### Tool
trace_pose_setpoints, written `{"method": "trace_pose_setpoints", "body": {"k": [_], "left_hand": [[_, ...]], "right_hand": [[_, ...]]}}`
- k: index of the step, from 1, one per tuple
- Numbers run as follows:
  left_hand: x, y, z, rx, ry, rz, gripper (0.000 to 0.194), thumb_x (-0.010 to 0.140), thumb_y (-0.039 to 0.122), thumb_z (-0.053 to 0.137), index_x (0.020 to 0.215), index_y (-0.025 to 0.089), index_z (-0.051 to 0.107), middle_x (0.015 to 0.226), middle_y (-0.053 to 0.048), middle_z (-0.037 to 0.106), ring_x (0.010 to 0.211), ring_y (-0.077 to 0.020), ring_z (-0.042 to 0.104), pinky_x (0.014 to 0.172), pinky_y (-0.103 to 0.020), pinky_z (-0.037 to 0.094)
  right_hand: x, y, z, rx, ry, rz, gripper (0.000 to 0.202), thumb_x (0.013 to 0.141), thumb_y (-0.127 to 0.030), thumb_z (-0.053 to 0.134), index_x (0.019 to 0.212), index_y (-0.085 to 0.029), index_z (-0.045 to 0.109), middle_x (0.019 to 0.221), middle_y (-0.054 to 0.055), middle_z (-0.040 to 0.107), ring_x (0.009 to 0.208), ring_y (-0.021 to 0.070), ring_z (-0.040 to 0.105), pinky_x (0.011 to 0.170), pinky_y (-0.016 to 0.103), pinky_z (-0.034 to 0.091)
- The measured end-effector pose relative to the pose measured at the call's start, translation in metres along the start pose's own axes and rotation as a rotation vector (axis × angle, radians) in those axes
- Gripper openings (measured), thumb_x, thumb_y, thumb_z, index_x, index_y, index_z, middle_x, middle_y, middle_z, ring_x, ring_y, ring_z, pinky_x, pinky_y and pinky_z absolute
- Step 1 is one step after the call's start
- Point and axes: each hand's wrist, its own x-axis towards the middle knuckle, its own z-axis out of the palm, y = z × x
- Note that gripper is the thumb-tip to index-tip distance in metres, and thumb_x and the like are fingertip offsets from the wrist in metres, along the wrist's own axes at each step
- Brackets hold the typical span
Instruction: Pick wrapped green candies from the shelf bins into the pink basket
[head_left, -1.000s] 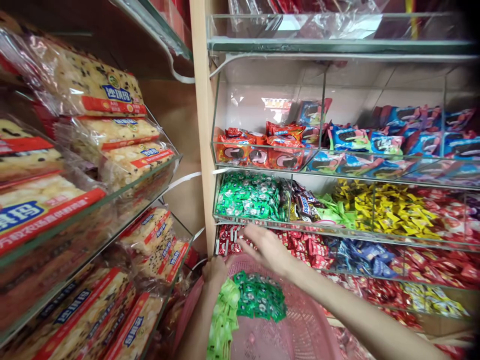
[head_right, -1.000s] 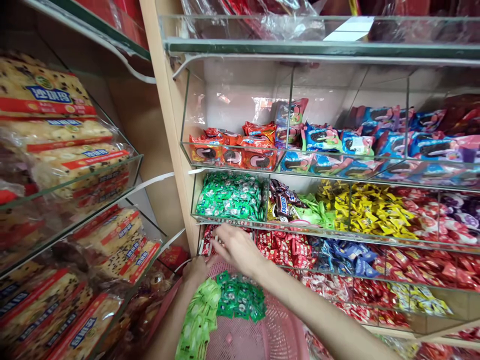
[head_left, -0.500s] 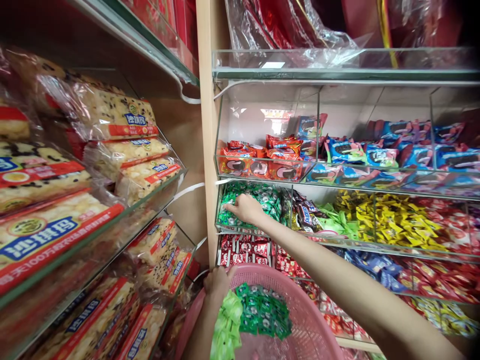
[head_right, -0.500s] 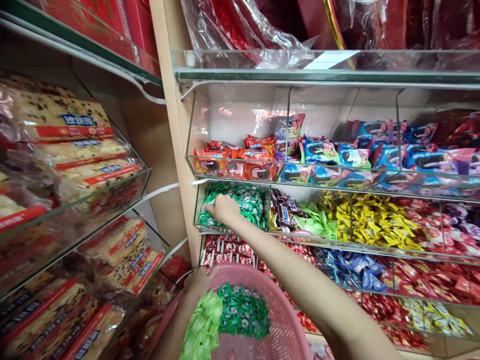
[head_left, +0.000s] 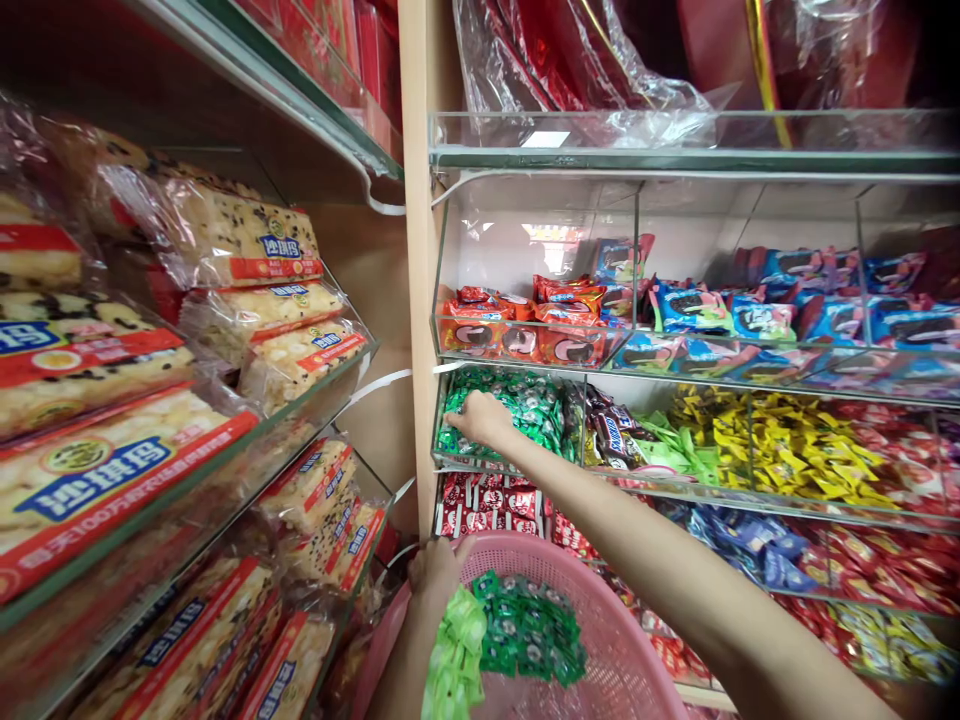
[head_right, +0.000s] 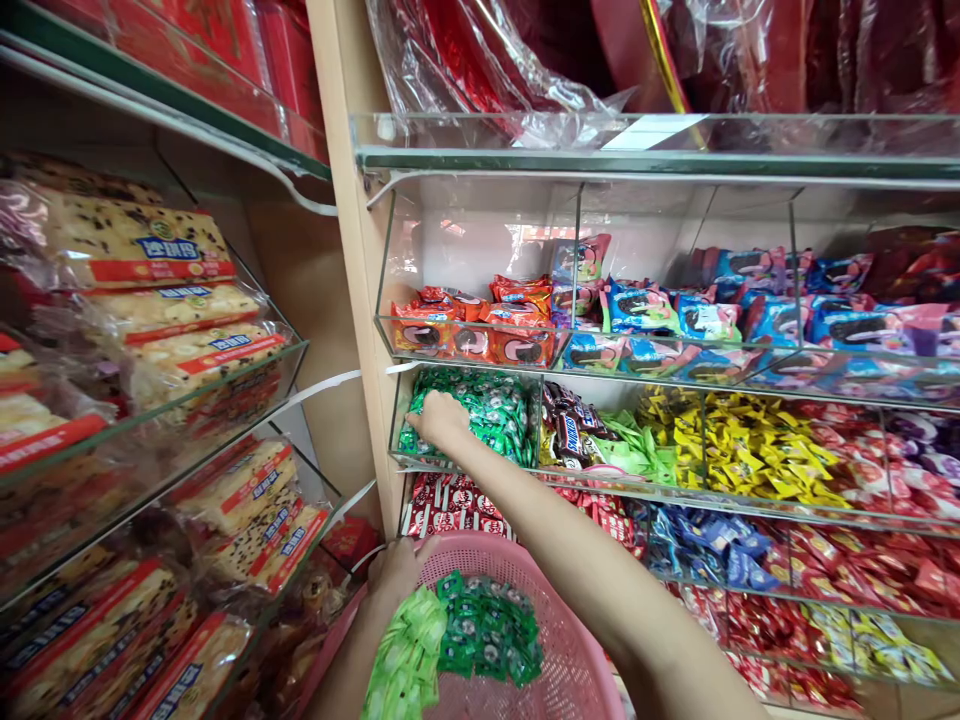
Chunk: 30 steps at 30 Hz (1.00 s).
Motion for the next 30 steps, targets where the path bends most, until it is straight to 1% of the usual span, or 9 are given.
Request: {"method": "trace_pose_setpoints", "body": {"k": [5, 10, 14, 17, 20, 22, 25, 30], "left_hand": [[0.001, -0.001, 0.002, -0.010, 0.002, 0.005, 0.068, 0.086, 0.060, 0.022, 0.104, 0.013, 0.067, 0.107, -0.021, 0.066, 0.102, -0.0332, 0.061, 0.083, -0.041, 0.046], [0.005, -0.003, 0.005, -0.007, 0.004, 0.008, 0.070, 0.086, 0.063, 0.021, 0.102, 0.014, 0.068, 0.105, -0.021, 0.067, 0.100, -0.0338, 0.062, 0.082, -0.042, 0.046], [0.005, -0.003, 0.006, -0.011, 0.017, 0.009, 0.070, 0.086, 0.062, 0.021, 0.102, 0.013, 0.068, 0.105, -0.021, 0.067, 0.099, -0.0338, 0.063, 0.081, -0.042, 0.047], [0.005, -0.003, 0.006, -0.008, 0.025, 0.014, 0.069, 0.086, 0.061, 0.021, 0.101, 0.013, 0.068, 0.104, -0.021, 0.067, 0.099, -0.0334, 0.063, 0.081, -0.041, 0.047], [0.004, -0.002, 0.005, 0.003, 0.021, 0.016, 0.068, 0.087, 0.060, 0.021, 0.100, 0.013, 0.068, 0.105, -0.021, 0.067, 0.099, -0.0334, 0.062, 0.082, -0.041, 0.047], [0.004, -0.002, 0.005, 0.008, 0.016, 0.008, 0.067, 0.087, 0.060, 0.021, 0.101, 0.013, 0.067, 0.106, -0.020, 0.066, 0.100, -0.0333, 0.062, 0.083, -0.042, 0.046], [0.003, -0.002, 0.005, 0.017, 0.013, 0.001, 0.066, 0.087, 0.060, 0.022, 0.102, 0.013, 0.067, 0.107, -0.019, 0.067, 0.101, -0.0330, 0.062, 0.083, -0.042, 0.046], [0.003, -0.002, 0.005, 0.021, 0.023, 0.015, 0.067, 0.088, 0.060, 0.022, 0.102, 0.012, 0.067, 0.106, -0.019, 0.067, 0.100, -0.0320, 0.063, 0.082, -0.040, 0.047]], "right_hand": [[0.000, 0.002, -0.002, 0.042, 0.018, -0.030, 0.029, 0.078, -0.041, 0.057, 0.089, -0.017, 0.068, 0.098, 0.012, 0.068, 0.092, 0.0236, 0.063, 0.068, 0.029, 0.046], [0.003, 0.003, -0.003, 0.099, 0.035, -0.073, 0.020, 0.076, -0.035, 0.060, 0.084, -0.019, 0.069, 0.094, 0.008, 0.069, 0.091, 0.0202, 0.062, 0.070, 0.026, 0.044], [0.005, 0.014, -0.008, 0.135, 0.022, -0.115, 0.019, 0.078, -0.034, 0.060, 0.081, -0.018, 0.069, 0.088, 0.007, 0.069, 0.084, 0.0173, 0.061, 0.068, 0.023, 0.041], [0.004, 0.028, -0.017, 0.091, 0.020, -0.208, 0.015, 0.079, -0.030, 0.059, 0.079, -0.017, 0.067, 0.083, 0.005, 0.068, 0.079, 0.0151, 0.060, 0.065, 0.022, 0.039], [0.001, 0.042, -0.026, -0.039, 0.055, -0.344, 0.011, 0.080, -0.026, 0.059, 0.079, -0.018, 0.065, 0.080, 0.004, 0.066, 0.075, 0.0152, 0.058, 0.061, 0.022, 0.035], [-0.001, 0.048, -0.028, -0.114, 0.075, -0.426, 0.008, 0.080, -0.024, 0.059, 0.078, -0.018, 0.063, 0.081, 0.004, 0.065, 0.074, 0.0154, 0.058, 0.060, 0.023, 0.033], [-0.003, 0.052, -0.021, -0.124, 0.080, -0.480, 0.006, 0.082, -0.020, 0.058, 0.078, -0.017, 0.061, 0.083, 0.006, 0.063, 0.077, 0.0156, 0.057, 0.063, 0.023, 0.033], [-0.005, 0.052, -0.004, -0.012, 0.116, -0.530, 0.004, 0.082, -0.014, 0.057, 0.080, -0.016, 0.060, 0.084, 0.006, 0.061, 0.081, 0.0159, 0.056, 0.069, 0.023, 0.035]]}}
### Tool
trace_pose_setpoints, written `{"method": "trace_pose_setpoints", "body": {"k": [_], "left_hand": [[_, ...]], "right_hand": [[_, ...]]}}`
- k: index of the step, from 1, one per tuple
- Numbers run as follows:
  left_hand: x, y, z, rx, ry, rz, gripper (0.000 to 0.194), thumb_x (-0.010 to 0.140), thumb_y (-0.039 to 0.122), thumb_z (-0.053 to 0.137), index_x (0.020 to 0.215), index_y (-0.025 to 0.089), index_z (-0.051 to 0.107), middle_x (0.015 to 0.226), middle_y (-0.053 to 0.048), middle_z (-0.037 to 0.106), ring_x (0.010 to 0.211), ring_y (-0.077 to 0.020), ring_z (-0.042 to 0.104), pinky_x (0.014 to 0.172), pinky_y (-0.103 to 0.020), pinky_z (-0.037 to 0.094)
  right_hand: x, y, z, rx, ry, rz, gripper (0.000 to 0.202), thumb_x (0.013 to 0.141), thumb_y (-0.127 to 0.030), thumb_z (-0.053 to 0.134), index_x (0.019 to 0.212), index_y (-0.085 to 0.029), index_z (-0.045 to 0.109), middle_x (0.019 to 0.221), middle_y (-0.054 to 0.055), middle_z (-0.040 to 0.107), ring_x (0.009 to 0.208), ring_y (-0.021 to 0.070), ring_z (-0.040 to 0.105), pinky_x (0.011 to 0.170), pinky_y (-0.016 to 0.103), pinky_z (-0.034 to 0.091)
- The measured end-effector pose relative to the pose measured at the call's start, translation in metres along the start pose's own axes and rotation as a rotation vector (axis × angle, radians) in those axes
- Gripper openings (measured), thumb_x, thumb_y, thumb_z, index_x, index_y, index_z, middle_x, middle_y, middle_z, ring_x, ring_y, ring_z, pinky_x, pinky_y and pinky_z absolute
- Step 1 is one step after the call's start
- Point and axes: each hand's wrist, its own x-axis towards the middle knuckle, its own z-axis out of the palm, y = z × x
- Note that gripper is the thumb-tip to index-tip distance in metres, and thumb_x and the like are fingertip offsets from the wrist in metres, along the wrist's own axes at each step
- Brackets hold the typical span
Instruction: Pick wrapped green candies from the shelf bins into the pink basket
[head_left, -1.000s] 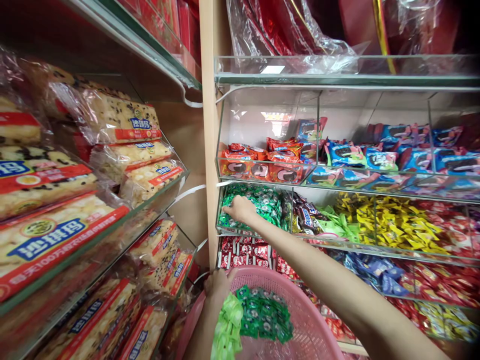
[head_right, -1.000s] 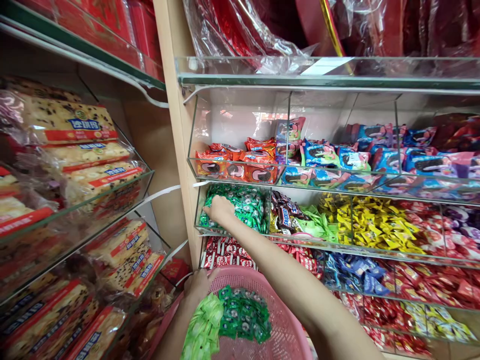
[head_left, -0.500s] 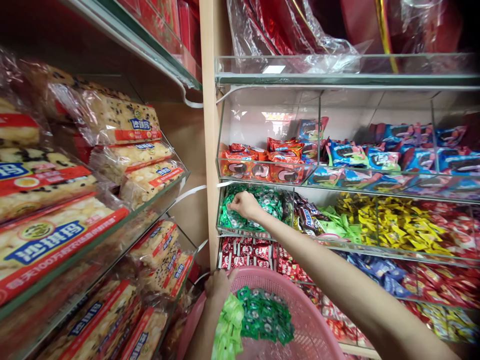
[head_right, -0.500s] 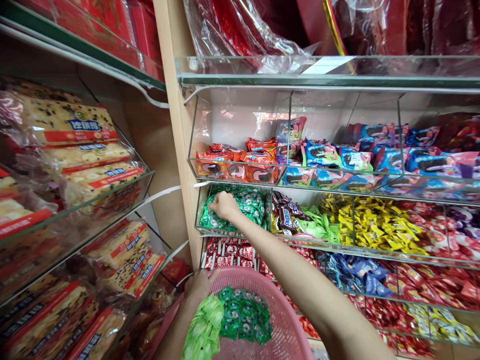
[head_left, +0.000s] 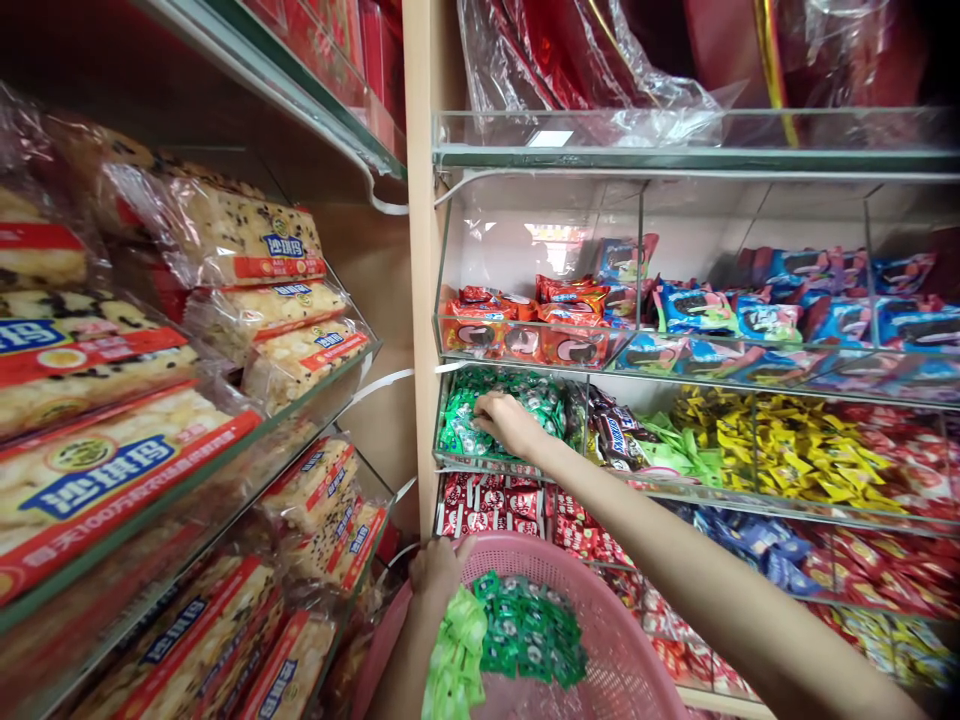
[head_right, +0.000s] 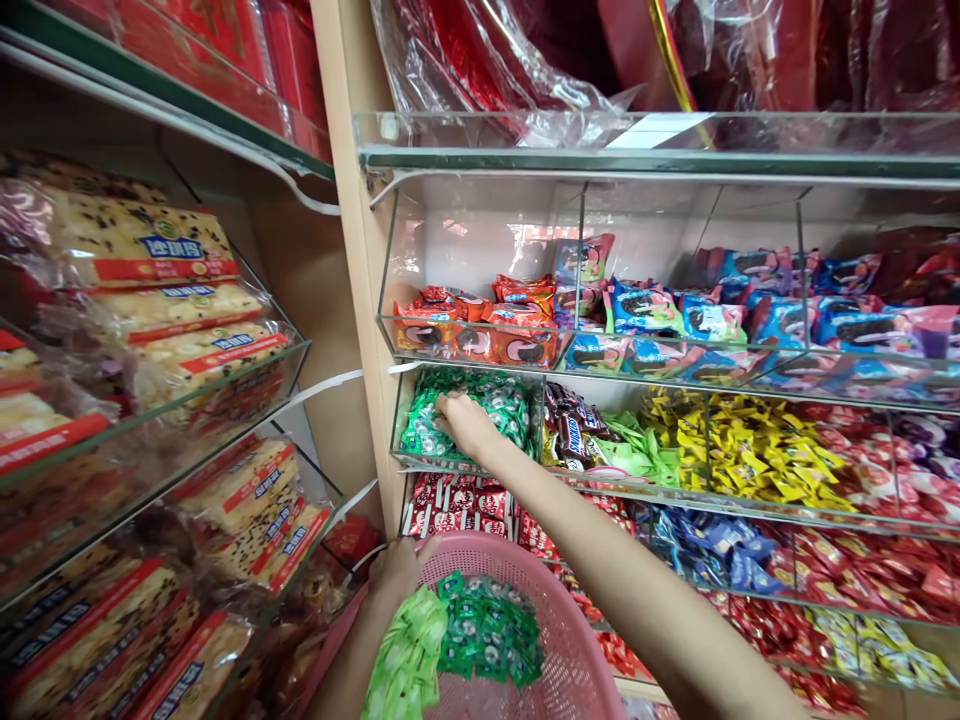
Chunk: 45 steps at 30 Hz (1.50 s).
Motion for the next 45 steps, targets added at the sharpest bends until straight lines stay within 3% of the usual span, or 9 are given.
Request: {"method": "trace_pose_setpoints", "body": {"k": [4, 10, 17, 21, 25, 27, 32, 37, 45], "left_hand": [[0.001, 0.000, 0.001, -0.004, 0.005, -0.002, 0.067, 0.087, 0.060, 0.022, 0.100, 0.012, 0.067, 0.106, -0.019, 0.067, 0.099, -0.0321, 0.063, 0.081, -0.040, 0.047], [0.002, 0.000, 0.001, -0.007, -0.012, -0.015, 0.068, 0.086, 0.061, 0.022, 0.100, 0.013, 0.068, 0.106, -0.020, 0.067, 0.099, -0.0325, 0.063, 0.080, -0.040, 0.046], [0.001, 0.000, -0.001, -0.015, -0.009, -0.007, 0.068, 0.087, 0.060, 0.022, 0.103, 0.012, 0.067, 0.107, -0.020, 0.066, 0.100, -0.0328, 0.062, 0.081, -0.041, 0.046], [0.001, 0.000, 0.000, -0.009, -0.008, -0.011, 0.068, 0.087, 0.061, 0.022, 0.101, 0.012, 0.067, 0.106, -0.020, 0.067, 0.100, -0.0322, 0.062, 0.081, -0.040, 0.046], [0.002, 0.000, 0.002, -0.017, 0.001, -0.007, 0.068, 0.086, 0.061, 0.022, 0.101, 0.013, 0.068, 0.106, -0.019, 0.067, 0.100, -0.0323, 0.062, 0.081, -0.040, 0.046], [0.002, -0.001, 0.003, -0.020, -0.005, -0.010, 0.068, 0.086, 0.062, 0.022, 0.101, 0.012, 0.067, 0.106, -0.020, 0.067, 0.100, -0.0326, 0.062, 0.082, -0.040, 0.046], [0.002, -0.002, 0.004, -0.021, -0.001, -0.009, 0.070, 0.085, 0.063, 0.021, 0.101, 0.013, 0.068, 0.105, -0.020, 0.067, 0.099, -0.0341, 0.062, 0.081, -0.042, 0.046], [0.003, -0.001, 0.004, -0.013, 0.004, -0.016, 0.068, 0.086, 0.062, 0.022, 0.101, 0.014, 0.068, 0.104, -0.019, 0.067, 0.099, -0.0336, 0.063, 0.082, -0.042, 0.046], [0.002, -0.001, 0.001, -0.017, -0.004, -0.016, 0.067, 0.085, 0.063, 0.023, 0.101, 0.015, 0.068, 0.104, -0.018, 0.067, 0.099, -0.0329, 0.063, 0.081, -0.041, 0.047]], "right_hand": [[-0.001, 0.003, 0.007, 0.093, 0.038, -0.001, 0.003, 0.081, -0.017, 0.059, 0.083, -0.017, 0.061, 0.085, 0.005, 0.063, 0.079, 0.0155, 0.056, 0.069, 0.024, 0.036], [-0.006, 0.002, 0.010, 0.070, 0.033, 0.017, 0.019, 0.082, -0.020, 0.060, 0.100, -0.018, 0.060, 0.098, 0.007, 0.065, 0.085, 0.0171, 0.058, 0.071, 0.025, 0.038], [-0.008, -0.005, 0.006, 0.038, 0.056, 0.023, 0.009, 0.082, -0.017, 0.057, 0.090, -0.019, 0.062, 0.095, 0.007, 0.065, 0.088, 0.0176, 0.058, 0.072, 0.025, 0.038], [-0.006, -0.005, -0.002, 0.332, 0.132, 0.188, 0.007, 0.076, -0.021, 0.065, 0.078, -0.017, 0.060, 0.078, 0.002, 0.062, 0.072, 0.0138, 0.055, 0.065, 0.024, 0.039], [-0.008, -0.013, -0.007, 0.830, -0.053, 0.466, 0.028, 0.064, -0.033, 0.076, 0.064, -0.017, 0.053, 0.056, -0.004, 0.053, 0.053, 0.0089, 0.048, 0.050, 0.021, 0.037], [-0.010, -0.017, -0.006, 0.936, -0.146, 0.537, 0.035, 0.057, -0.037, 0.081, 0.059, -0.017, 0.052, 0.052, -0.005, 0.052, 0.049, 0.0084, 0.048, 0.046, 0.021, 0.037], [-0.010, -0.021, -0.002, 0.833, -0.198, 0.558, 0.039, 0.049, -0.040, 0.084, 0.054, -0.017, 0.053, 0.046, -0.005, 0.050, 0.048, 0.0087, 0.047, 0.048, 0.022, 0.038], [-0.009, -0.023, -0.004, 0.629, -0.168, 0.465, 0.032, 0.053, -0.038, 0.080, 0.055, -0.017, 0.055, 0.051, -0.006, 0.050, 0.053, 0.0086, 0.044, 0.055, 0.022, 0.036], [-0.008, -0.032, 0.005, 0.619, -0.066, 0.436, 0.019, 0.061, -0.023, 0.072, 0.060, -0.017, 0.055, 0.055, -0.006, 0.050, 0.053, 0.0081, 0.043, 0.052, 0.021, 0.033]]}}
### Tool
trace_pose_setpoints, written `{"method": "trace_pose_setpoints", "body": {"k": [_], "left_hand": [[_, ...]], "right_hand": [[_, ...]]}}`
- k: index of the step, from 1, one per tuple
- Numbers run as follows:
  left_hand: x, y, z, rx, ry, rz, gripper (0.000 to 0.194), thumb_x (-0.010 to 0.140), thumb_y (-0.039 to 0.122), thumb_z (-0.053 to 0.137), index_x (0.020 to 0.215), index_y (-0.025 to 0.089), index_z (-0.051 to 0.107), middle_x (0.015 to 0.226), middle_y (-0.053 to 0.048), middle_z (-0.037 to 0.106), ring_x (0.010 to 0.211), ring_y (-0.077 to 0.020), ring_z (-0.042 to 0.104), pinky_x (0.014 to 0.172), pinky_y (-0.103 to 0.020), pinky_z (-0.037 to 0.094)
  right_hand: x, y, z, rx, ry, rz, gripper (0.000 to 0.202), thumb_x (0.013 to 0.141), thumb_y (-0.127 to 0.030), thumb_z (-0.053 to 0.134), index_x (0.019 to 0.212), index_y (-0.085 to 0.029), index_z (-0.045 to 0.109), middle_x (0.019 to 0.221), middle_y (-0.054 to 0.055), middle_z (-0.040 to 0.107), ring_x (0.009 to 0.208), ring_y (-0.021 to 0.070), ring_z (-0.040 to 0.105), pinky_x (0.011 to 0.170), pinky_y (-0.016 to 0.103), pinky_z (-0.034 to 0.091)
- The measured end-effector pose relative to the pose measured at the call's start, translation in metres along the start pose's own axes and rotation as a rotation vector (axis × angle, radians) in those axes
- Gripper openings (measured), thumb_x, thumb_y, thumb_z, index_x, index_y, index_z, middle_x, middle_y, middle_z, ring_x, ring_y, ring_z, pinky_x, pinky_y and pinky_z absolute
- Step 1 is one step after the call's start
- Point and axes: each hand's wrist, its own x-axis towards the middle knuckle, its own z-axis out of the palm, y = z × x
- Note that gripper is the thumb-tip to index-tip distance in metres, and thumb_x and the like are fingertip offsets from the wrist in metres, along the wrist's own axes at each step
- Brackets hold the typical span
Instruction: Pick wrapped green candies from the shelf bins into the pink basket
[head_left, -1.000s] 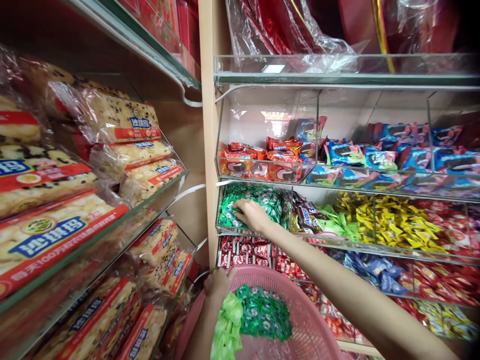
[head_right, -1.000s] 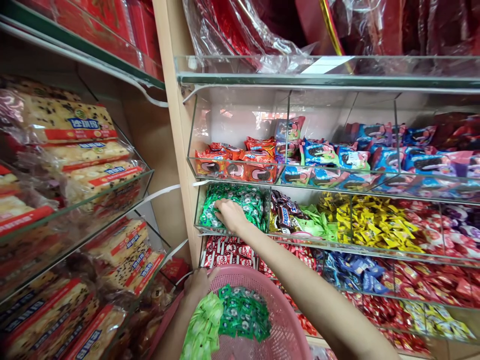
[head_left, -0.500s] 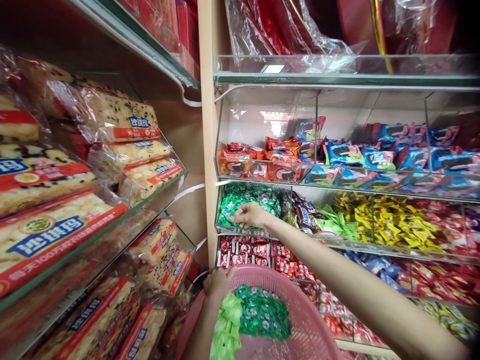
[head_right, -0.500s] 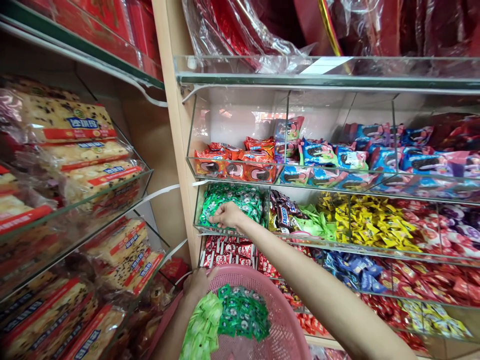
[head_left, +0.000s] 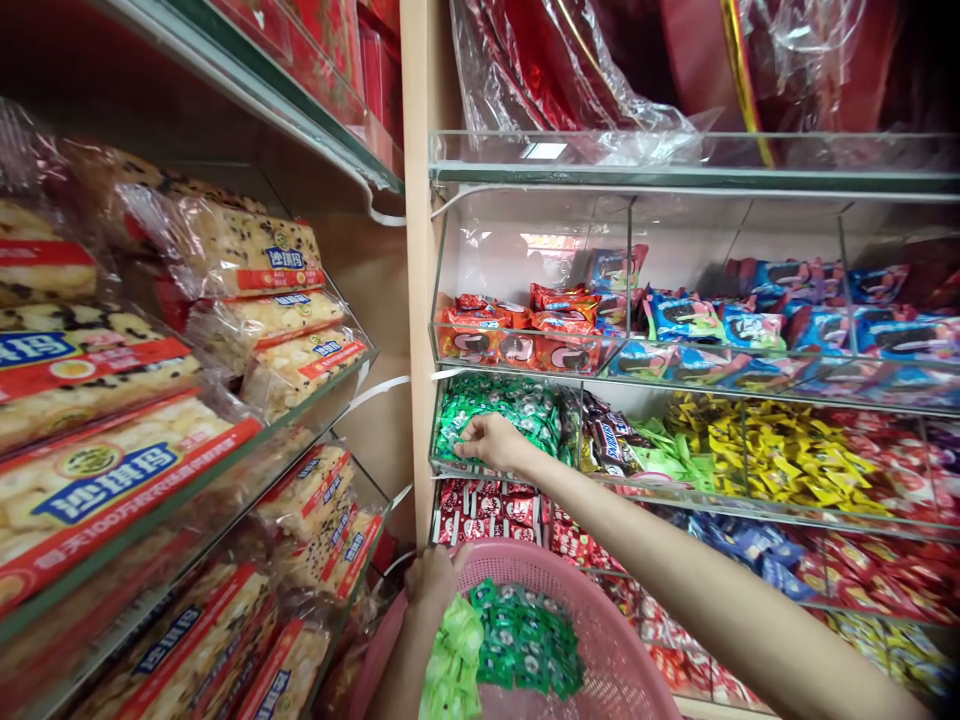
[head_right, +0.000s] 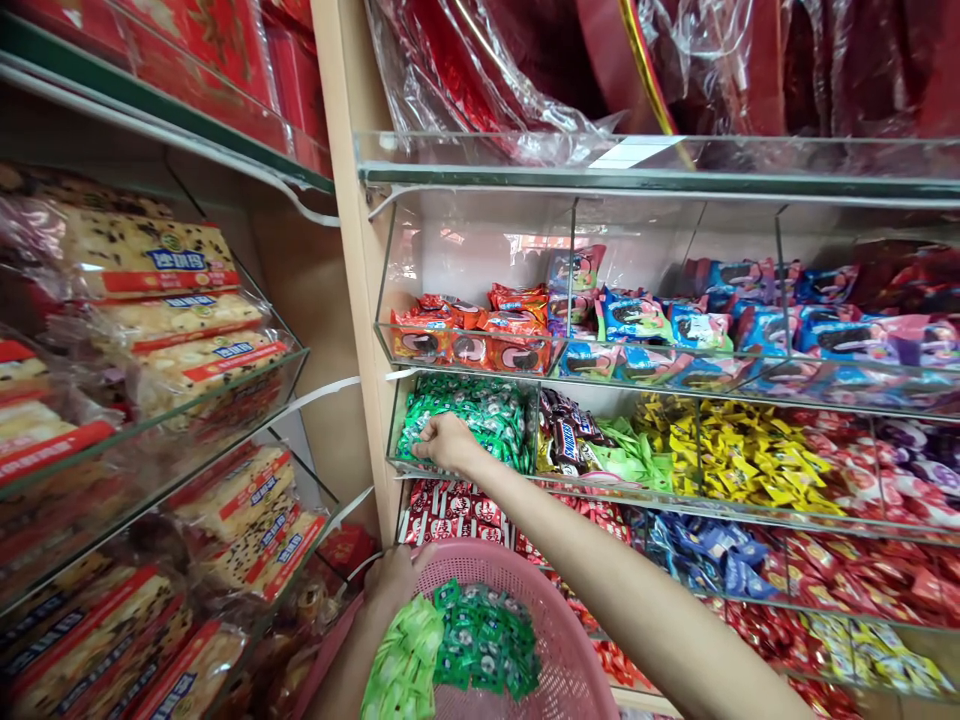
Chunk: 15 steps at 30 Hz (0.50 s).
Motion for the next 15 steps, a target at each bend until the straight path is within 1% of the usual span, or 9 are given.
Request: {"method": "trace_pose_setpoints", "body": {"k": [5, 8, 10, 12, 14, 15], "left_hand": [[0.000, 0.000, 0.000, 0.000, -0.003, -0.002, 0.067, 0.086, 0.061, 0.022, 0.101, 0.015, 0.068, 0.106, -0.019, 0.067, 0.099, -0.0330, 0.062, 0.081, -0.042, 0.046], [0.000, 0.000, 0.000, -0.007, -0.001, 0.002, 0.066, 0.086, 0.061, 0.023, 0.100, 0.015, 0.068, 0.105, -0.019, 0.067, 0.100, -0.0330, 0.062, 0.082, -0.042, 0.046], [0.000, 0.000, 0.000, -0.011, -0.002, 0.000, 0.066, 0.086, 0.061, 0.023, 0.101, 0.015, 0.068, 0.106, -0.019, 0.067, 0.100, -0.0333, 0.062, 0.082, -0.042, 0.046], [0.000, 0.000, -0.001, -0.010, 0.001, -0.003, 0.067, 0.086, 0.061, 0.023, 0.102, 0.014, 0.068, 0.106, -0.020, 0.067, 0.100, -0.0337, 0.062, 0.083, -0.043, 0.045], [-0.001, 0.001, -0.001, -0.009, -0.003, 0.003, 0.068, 0.086, 0.061, 0.022, 0.102, 0.014, 0.068, 0.106, -0.020, 0.067, 0.100, -0.0339, 0.062, 0.082, -0.043, 0.046], [-0.001, 0.001, -0.002, -0.008, -0.006, 0.005, 0.068, 0.086, 0.061, 0.021, 0.102, 0.014, 0.068, 0.106, -0.020, 0.067, 0.100, -0.0339, 0.062, 0.082, -0.043, 0.046]], "right_hand": [[0.006, 0.002, -0.007, 0.049, 0.048, -0.016, 0.021, 0.058, -0.020, 0.074, 0.058, -0.017, 0.052, 0.053, -0.007, 0.049, 0.054, 0.0080, 0.043, 0.053, 0.021, 0.034], [0.010, 0.001, -0.015, 0.190, 0.077, -0.001, 0.024, 0.055, -0.019, 0.075, 0.064, -0.017, 0.053, 0.055, -0.007, 0.049, 0.054, 0.0079, 0.043, 0.054, 0.021, 0.035], [0.013, 0.000, -0.016, 0.299, 0.046, 0.011, 0.027, 0.055, -0.022, 0.076, 0.069, -0.017, 0.054, 0.057, -0.007, 0.051, 0.054, 0.0077, 0.043, 0.053, 0.021, 0.034], [0.015, 0.000, -0.013, 0.380, -0.016, 0.008, 0.028, 0.056, -0.026, 0.075, 0.074, -0.016, 0.056, 0.059, -0.007, 0.052, 0.054, 0.0076, 0.043, 0.052, 0.021, 0.034], [0.017, 0.000, -0.007, 0.400, -0.062, -0.010, 0.027, 0.058, -0.028, 0.073, 0.076, -0.016, 0.057, 0.059, -0.007, 0.051, 0.054, 0.0075, 0.042, 0.053, 0.022, 0.034], [0.018, 0.001, -0.003, 0.374, -0.069, -0.023, 0.026, 0.058, -0.028, 0.073, 0.074, -0.016, 0.057, 0.059, -0.007, 0.050, 0.054, 0.0075, 0.042, 0.053, 0.022, 0.034]]}}
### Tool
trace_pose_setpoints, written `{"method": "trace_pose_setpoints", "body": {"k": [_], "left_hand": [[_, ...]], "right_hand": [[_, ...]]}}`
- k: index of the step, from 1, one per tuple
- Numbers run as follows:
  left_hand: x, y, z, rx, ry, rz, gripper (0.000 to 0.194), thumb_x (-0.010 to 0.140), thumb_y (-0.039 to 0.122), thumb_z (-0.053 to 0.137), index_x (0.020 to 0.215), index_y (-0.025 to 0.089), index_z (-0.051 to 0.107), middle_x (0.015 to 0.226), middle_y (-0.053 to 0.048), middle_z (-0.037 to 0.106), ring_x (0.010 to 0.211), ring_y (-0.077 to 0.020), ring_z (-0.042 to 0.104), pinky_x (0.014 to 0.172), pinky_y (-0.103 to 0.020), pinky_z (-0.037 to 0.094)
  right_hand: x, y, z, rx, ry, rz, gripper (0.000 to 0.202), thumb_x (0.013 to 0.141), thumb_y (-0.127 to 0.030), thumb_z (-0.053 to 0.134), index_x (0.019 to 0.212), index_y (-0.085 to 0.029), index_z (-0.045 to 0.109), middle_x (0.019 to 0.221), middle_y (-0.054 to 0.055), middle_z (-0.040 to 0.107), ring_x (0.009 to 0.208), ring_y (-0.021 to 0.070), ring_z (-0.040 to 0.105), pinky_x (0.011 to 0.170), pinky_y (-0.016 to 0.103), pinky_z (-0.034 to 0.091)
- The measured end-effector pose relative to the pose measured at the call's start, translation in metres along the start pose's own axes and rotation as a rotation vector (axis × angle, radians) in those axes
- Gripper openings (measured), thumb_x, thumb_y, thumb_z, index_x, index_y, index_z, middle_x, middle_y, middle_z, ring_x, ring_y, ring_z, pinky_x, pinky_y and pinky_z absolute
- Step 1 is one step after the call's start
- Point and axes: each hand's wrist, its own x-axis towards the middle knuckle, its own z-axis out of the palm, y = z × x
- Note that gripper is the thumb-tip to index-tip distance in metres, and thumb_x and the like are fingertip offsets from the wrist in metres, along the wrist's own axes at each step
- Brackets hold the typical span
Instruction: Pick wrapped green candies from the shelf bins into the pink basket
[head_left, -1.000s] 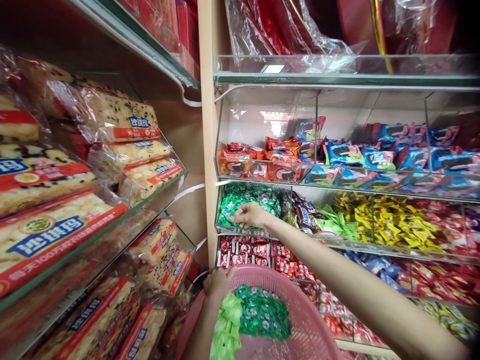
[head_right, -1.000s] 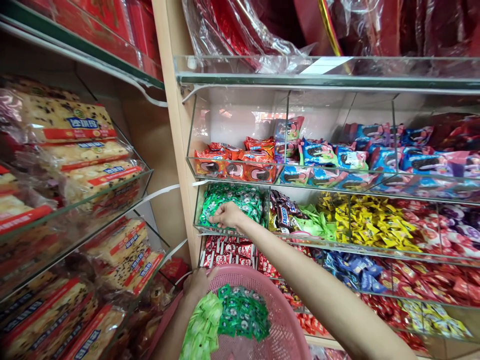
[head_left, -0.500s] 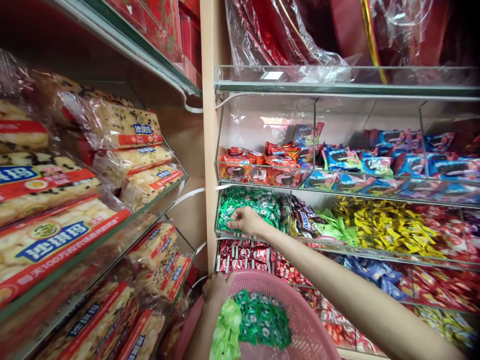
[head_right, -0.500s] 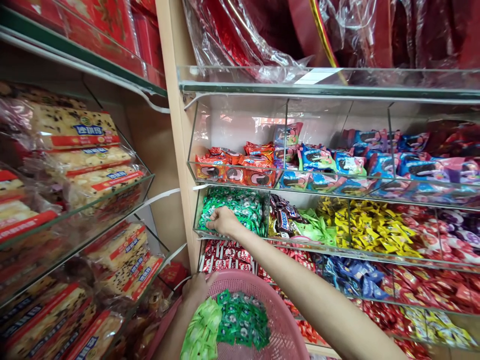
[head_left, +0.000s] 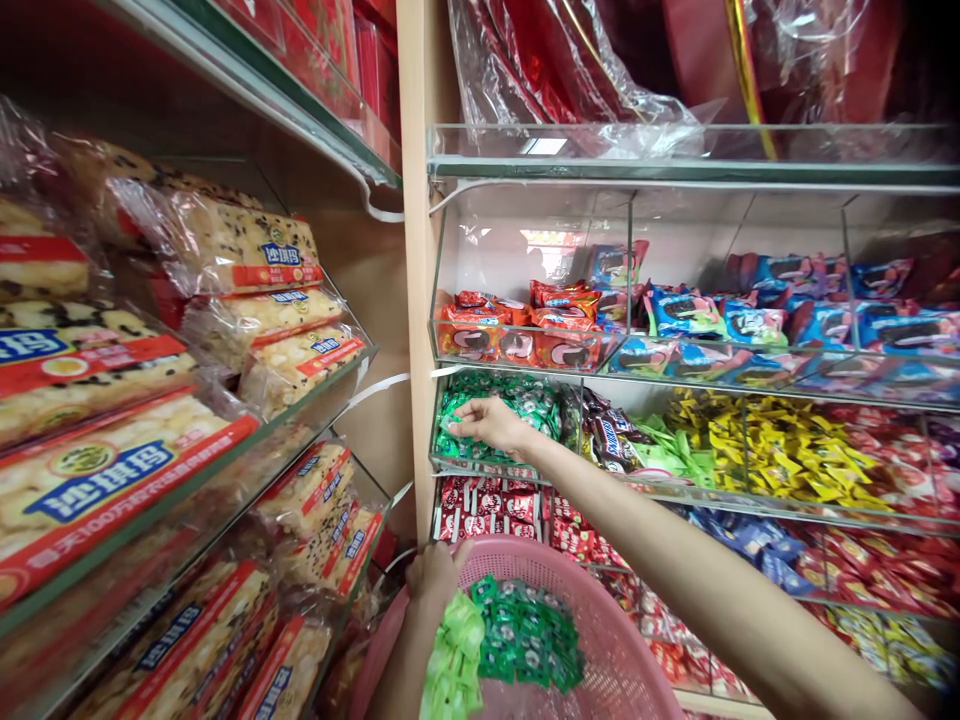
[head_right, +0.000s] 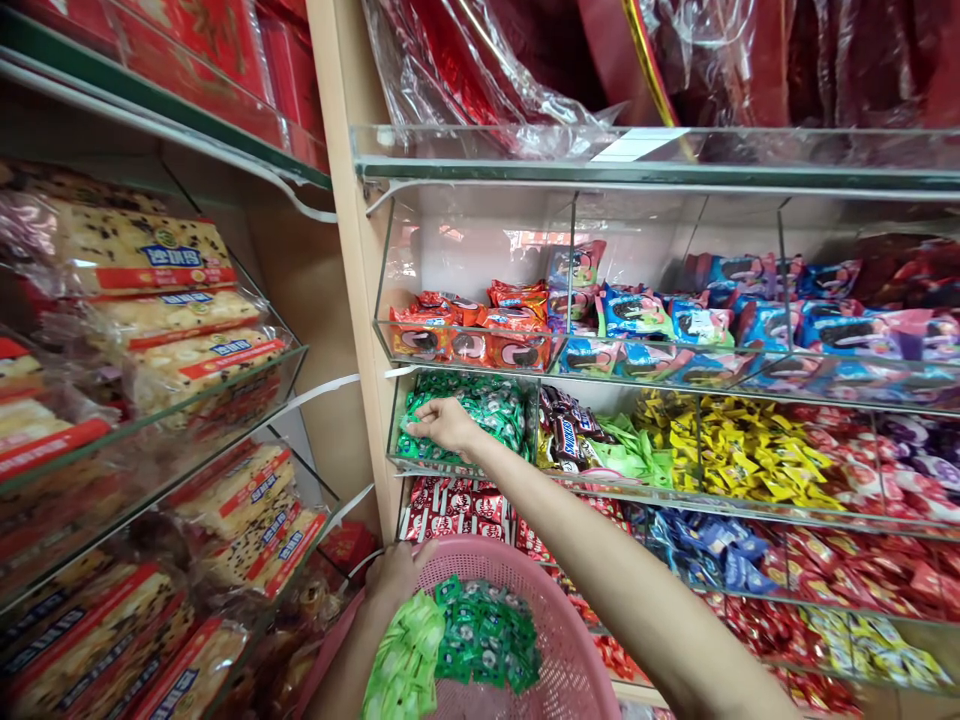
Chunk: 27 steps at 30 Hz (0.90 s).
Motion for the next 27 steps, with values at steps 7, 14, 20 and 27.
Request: {"method": "trace_pose_setpoints", "body": {"k": [7, 14, 20, 27], "left_hand": [[0.000, 0.001, -0.001, 0.017, -0.008, -0.006, 0.069, 0.086, 0.062, 0.020, 0.103, 0.015, 0.068, 0.106, -0.019, 0.067, 0.101, -0.0329, 0.062, 0.082, -0.041, 0.046], [0.000, 0.000, 0.000, 0.019, -0.002, -0.002, 0.068, 0.085, 0.063, 0.021, 0.101, 0.016, 0.067, 0.106, -0.019, 0.067, 0.101, -0.0322, 0.062, 0.082, -0.041, 0.046], [0.000, 0.001, -0.001, 0.018, -0.010, -0.005, 0.070, 0.085, 0.064, 0.021, 0.101, 0.015, 0.067, 0.106, -0.019, 0.067, 0.101, -0.0330, 0.062, 0.082, -0.041, 0.045], [0.000, 0.003, -0.003, 0.030, -0.010, -0.003, 0.071, 0.085, 0.064, 0.020, 0.104, 0.012, 0.067, 0.108, -0.020, 0.066, 0.102, -0.0327, 0.061, 0.082, -0.040, 0.045]], "right_hand": [[0.007, 0.010, 0.008, -0.417, 0.073, -0.133, 0.023, 0.060, -0.024, 0.072, 0.057, -0.017, 0.050, 0.058, -0.006, 0.045, 0.060, 0.0091, 0.042, 0.056, 0.022, 0.032], [0.008, 0.009, 0.006, -0.502, 0.054, -0.141, 0.024, 0.061, -0.024, 0.072, 0.058, -0.018, 0.048, 0.058, -0.006, 0.045, 0.060, 0.0099, 0.042, 0.055, 0.022, 0.031], [0.002, 0.008, 0.007, -0.529, 0.044, -0.180, 0.021, 0.064, -0.024, 0.071, 0.064, -0.018, 0.051, 0.060, -0.007, 0.045, 0.060, 0.0094, 0.041, 0.056, 0.021, 0.030], [-0.016, -0.003, -0.005, -0.473, 0.128, -0.295, 0.015, 0.071, -0.024, 0.067, 0.073, -0.017, 0.054, 0.062, -0.006, 0.048, 0.060, 0.0099, 0.042, 0.058, 0.022, 0.032]]}}
